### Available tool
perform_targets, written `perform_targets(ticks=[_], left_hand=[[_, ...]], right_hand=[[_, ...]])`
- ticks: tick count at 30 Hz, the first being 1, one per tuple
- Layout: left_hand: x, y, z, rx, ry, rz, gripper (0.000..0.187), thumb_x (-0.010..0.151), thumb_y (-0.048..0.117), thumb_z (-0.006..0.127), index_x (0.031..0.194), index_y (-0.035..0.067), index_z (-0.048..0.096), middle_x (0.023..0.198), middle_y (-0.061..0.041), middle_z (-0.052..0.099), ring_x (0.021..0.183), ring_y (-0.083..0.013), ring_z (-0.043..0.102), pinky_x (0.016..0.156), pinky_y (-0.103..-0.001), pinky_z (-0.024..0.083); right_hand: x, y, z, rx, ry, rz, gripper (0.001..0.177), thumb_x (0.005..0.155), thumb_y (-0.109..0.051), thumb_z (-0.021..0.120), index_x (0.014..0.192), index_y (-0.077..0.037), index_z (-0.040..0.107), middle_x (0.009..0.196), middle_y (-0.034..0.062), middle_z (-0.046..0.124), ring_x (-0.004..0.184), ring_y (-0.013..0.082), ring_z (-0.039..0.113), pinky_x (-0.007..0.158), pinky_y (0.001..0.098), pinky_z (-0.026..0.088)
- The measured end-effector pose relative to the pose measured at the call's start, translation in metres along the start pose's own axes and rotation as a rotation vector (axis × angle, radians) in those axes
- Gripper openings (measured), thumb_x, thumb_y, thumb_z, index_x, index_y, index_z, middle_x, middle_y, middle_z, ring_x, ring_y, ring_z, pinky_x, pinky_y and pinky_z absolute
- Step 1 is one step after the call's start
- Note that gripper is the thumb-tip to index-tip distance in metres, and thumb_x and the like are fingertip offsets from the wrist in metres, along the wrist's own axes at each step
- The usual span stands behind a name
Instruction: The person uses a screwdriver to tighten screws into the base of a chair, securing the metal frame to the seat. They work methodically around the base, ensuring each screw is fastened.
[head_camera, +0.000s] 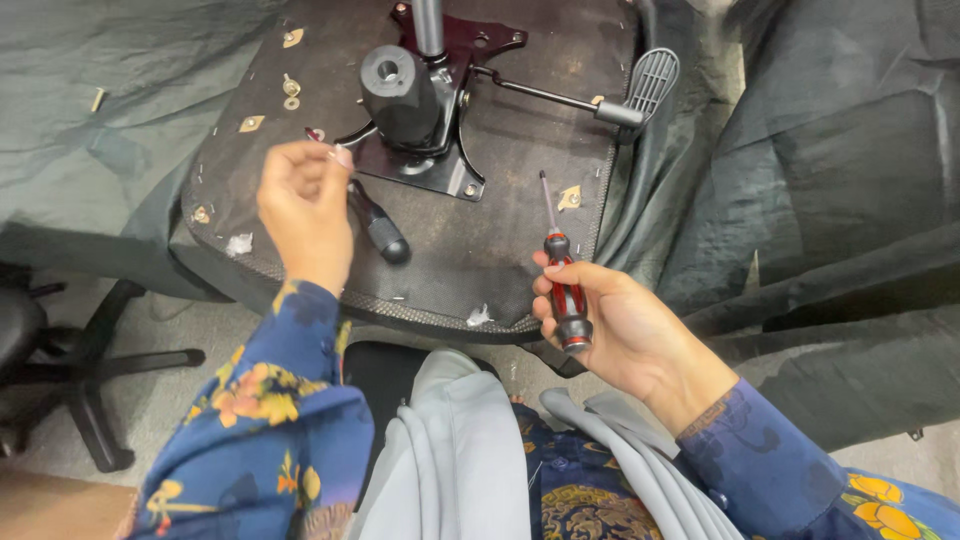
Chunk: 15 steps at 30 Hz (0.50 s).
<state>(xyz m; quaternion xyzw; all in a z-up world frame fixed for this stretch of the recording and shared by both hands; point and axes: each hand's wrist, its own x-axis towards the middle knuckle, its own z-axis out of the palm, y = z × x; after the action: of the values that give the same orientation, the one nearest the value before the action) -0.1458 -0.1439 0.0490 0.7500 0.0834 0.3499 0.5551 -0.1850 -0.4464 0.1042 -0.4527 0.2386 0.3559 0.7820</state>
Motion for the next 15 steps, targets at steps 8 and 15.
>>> perform_targets(ticks=[8,15], left_hand=[[-0.099,0.073,0.039,-0.018,-0.325,-0.198,0.017,0.089,0.014,0.077,0.104,0.007,0.073,0.094,-0.003,0.078,0.084,-0.0116,0.073,0.079,-0.028,0.056],[-0.119,0.094,0.06,-0.049,-0.44,-0.238,0.021,0.091,0.018,0.074,0.109,0.009,0.075,0.099,-0.005,0.079,0.088,-0.0135,0.075,0.078,-0.03,0.058]], right_hand=[[-0.009,0.009,-0.005,-0.012,-0.038,-0.019,0.034,0.094,-0.016,0.061,0.127,-0.009,0.062,0.09,0.0022,0.065,0.077,0.0135,0.064,0.063,0.0274,0.054],[-0.026,0.011,-0.017,-0.002,-0.088,-0.108,0.032,0.096,-0.017,0.06,0.126,-0.011,0.061,0.086,0.0014,0.065,0.075,0.0131,0.064,0.063,0.0288,0.054]])
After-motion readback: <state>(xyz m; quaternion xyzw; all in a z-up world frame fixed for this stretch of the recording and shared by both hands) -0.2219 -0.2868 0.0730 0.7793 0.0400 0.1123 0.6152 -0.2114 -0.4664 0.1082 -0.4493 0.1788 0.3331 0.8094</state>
